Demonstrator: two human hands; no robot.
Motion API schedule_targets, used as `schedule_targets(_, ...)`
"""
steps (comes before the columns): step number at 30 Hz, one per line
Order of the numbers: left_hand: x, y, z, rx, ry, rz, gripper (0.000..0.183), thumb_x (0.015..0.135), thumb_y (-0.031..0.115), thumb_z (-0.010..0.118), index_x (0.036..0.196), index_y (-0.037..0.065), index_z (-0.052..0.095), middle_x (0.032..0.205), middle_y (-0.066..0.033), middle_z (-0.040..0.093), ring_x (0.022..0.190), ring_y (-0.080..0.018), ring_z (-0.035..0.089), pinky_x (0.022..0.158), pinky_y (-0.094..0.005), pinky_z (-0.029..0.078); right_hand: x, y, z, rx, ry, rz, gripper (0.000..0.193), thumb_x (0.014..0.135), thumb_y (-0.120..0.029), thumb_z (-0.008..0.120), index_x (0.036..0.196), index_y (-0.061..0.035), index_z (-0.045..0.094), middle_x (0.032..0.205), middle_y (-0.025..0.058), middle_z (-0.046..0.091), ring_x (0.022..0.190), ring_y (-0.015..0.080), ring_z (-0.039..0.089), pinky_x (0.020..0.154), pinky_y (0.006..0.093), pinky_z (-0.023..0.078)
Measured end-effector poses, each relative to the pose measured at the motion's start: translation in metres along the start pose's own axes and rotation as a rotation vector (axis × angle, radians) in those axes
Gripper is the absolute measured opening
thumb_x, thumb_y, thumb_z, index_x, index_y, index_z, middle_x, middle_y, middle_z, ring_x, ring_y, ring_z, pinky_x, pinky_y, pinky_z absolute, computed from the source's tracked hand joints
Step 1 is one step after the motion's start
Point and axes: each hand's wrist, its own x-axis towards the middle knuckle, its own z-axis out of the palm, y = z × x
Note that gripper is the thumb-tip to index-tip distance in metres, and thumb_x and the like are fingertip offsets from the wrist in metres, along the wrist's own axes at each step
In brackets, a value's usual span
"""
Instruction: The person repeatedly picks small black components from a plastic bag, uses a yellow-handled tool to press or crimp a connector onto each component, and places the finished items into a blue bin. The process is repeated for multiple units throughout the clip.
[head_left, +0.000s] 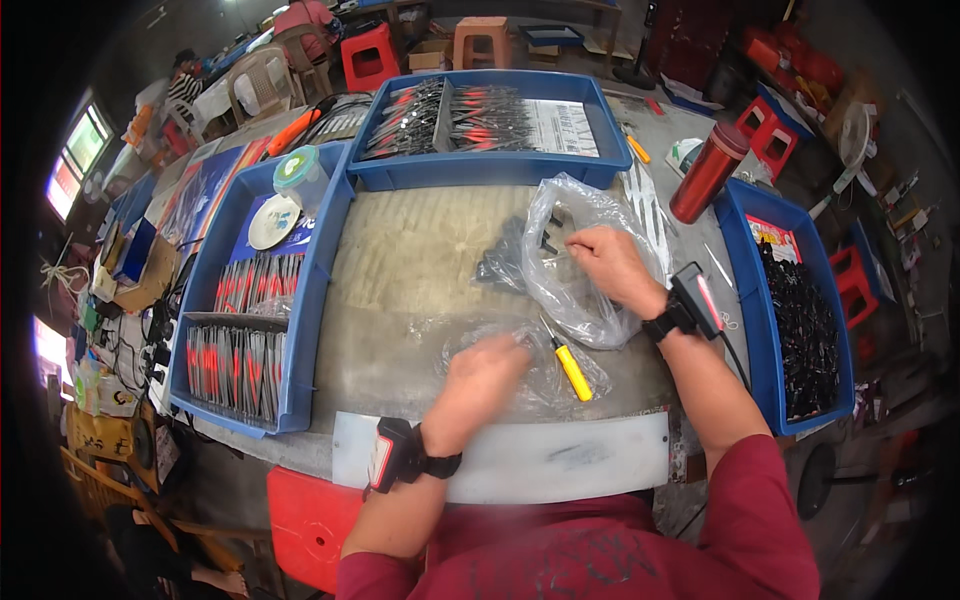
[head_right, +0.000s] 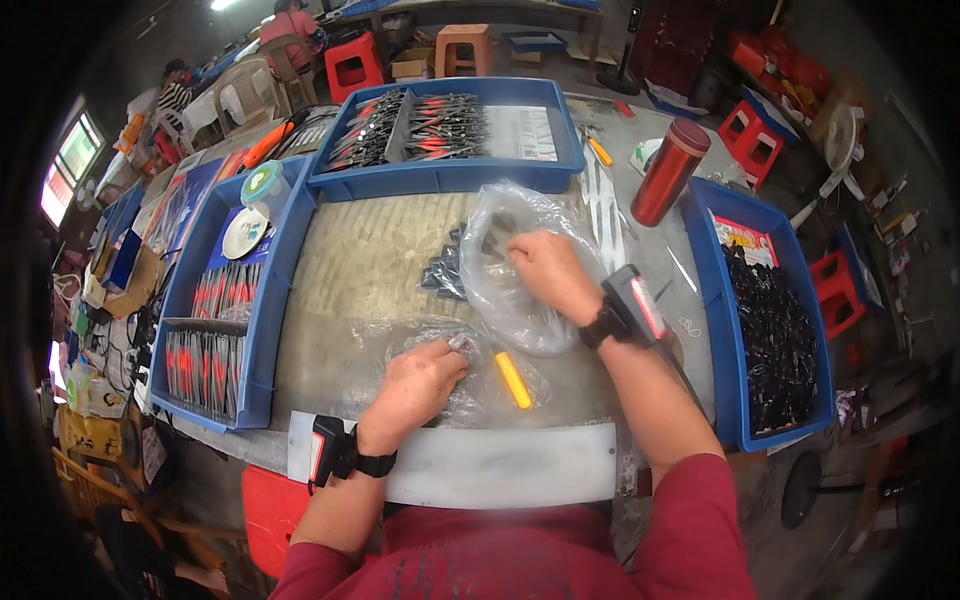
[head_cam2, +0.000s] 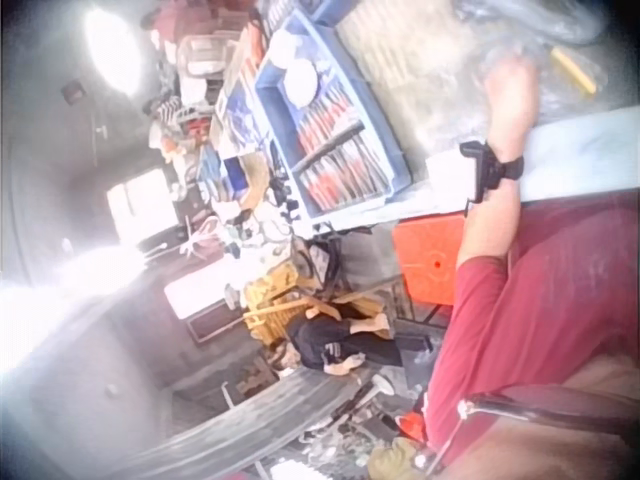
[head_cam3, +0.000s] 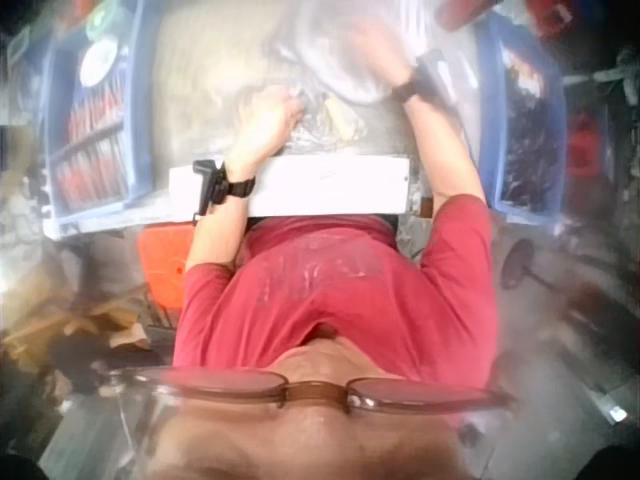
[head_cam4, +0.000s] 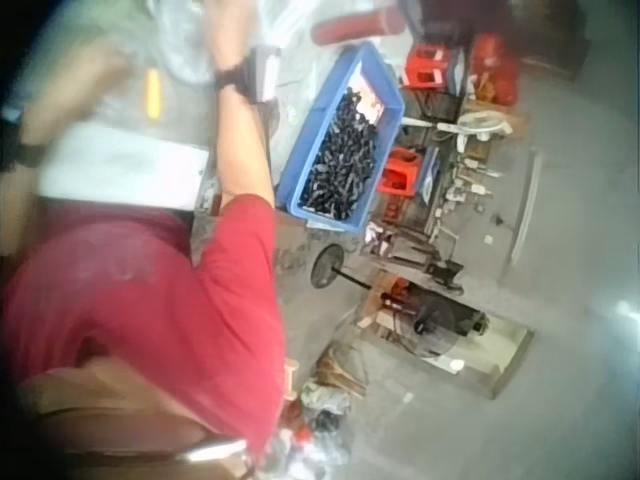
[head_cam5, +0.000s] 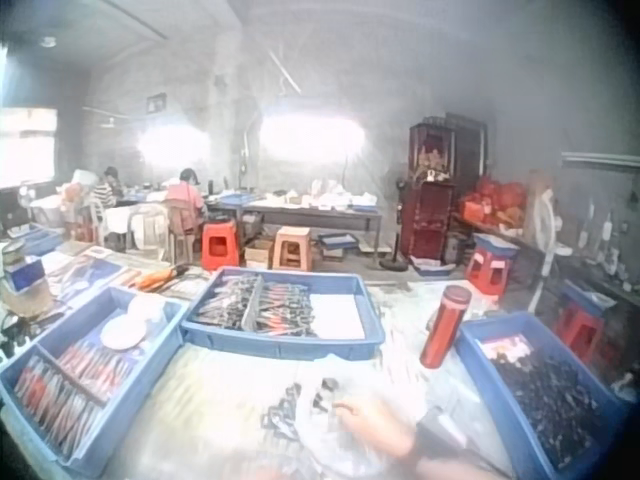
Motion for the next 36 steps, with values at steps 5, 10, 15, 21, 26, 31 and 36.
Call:
schedule_targets(5,-0.001,0.000,0.000,-0.007,-0.044,-0.030,0.006,0.076,0.009,0.059,0.082,0.007,0.058,0.078,-0.0083,0.055,0.075,-0.0291,0.058,0.063,-0.0385,0.047,0.022,0.011,0.039,-0.161,-0.036,-0.027,0.019,0.077,-0.011,0.057,0.093,-0.0038,0.065,0.084,0.0193,0.060,0.080,0.0367,0.057,0.070,0.0416,0.046)
schedule_targets(10,0.000,0.003,-0.003,-0.038,-0.044,-0.058,0.006,0.076,0.006,0.057,0.082,0.006,0.056,0.080,-0.0097,0.055,0.077,-0.0304,0.057,0.065,-0.0400,0.047,0.026,0.007,0.054,-0.233,-0.036,0.051,0.014,0.075,-0.010,0.058,0.083,0.0023,0.058,0.084,0.0210,0.058,0.082,0.0392,0.055,0.074,0.0453,0.044)
schedule_targets(15,-0.001,0.004,-0.005,-0.066,-0.026,-0.035,0.009,0.074,0.002,0.054,0.082,0.005,0.053,0.078,-0.0111,0.053,0.076,-0.0319,0.056,0.063,-0.0403,0.046,0.027,0.000,0.041,-0.152,-0.103,0.075,0.016,0.075,-0.009,0.057,0.083,0.0043,0.056,0.086,0.0247,0.059,0.083,0.0402,0.057,0.075,0.0456,0.045)
schedule_targets(21,-0.001,0.004,-0.005,-0.144,-0.004,-0.047,0.008,0.077,0.003,0.056,0.083,0.005,0.052,0.079,-0.0120,0.053,0.075,-0.0336,0.055,0.063,-0.0405,0.045,0.010,-0.010,0.022,-0.140,-0.119,0.023,0.026,0.075,-0.009,0.053,0.097,0.0031,0.059,0.088,0.0259,0.060,0.087,0.0408,0.057,0.078,0.0449,0.045)
schedule_targets(26,0.001,0.006,-0.008,-0.188,0.017,-0.058,0.006,0.079,0.004,0.057,0.083,0.004,0.053,0.079,-0.0122,0.053,0.074,-0.0342,0.054,0.063,-0.0400,0.045,-0.005,-0.020,-0.001,-0.016,-0.135,0.169,0.026,0.075,-0.007,0.054,0.099,0.0026,0.058,0.076,0.0154,0.061,0.069,0.0233,0.059,0.062,0.0334,0.045)
schedule_targets(31,0.004,0.006,-0.011,-0.221,0.110,-0.097,0.005,0.079,0.003,0.058,0.081,0.002,0.053,0.079,-0.0124,0.053,0.073,-0.0333,0.054,0.063,-0.0377,0.045,-0.024,-0.039,-0.021,0.497,-0.039,0.294,0.024,0.076,-0.003,0.056,0.099,0.0012,0.056,0.069,-0.0007,0.051,0.061,0.0047,0.044,0.054,0.0207,0.037)
schedule_targets(36,0.007,0.003,-0.012,-0.265,0.128,-0.164,0.005,0.079,-0.001,0.056,0.079,0.002,0.052,0.077,-0.0122,0.053,0.071,-0.0301,0.055,0.063,-0.0355,0.045,-0.054,-0.063,-0.024,0.711,-0.182,0.323,0.024,0.083,-0.003,0.058,0.107,-0.0003,0.056,0.081,-0.0034,0.052,0.070,0.0013,0.048,0.060,0.0169,0.040)
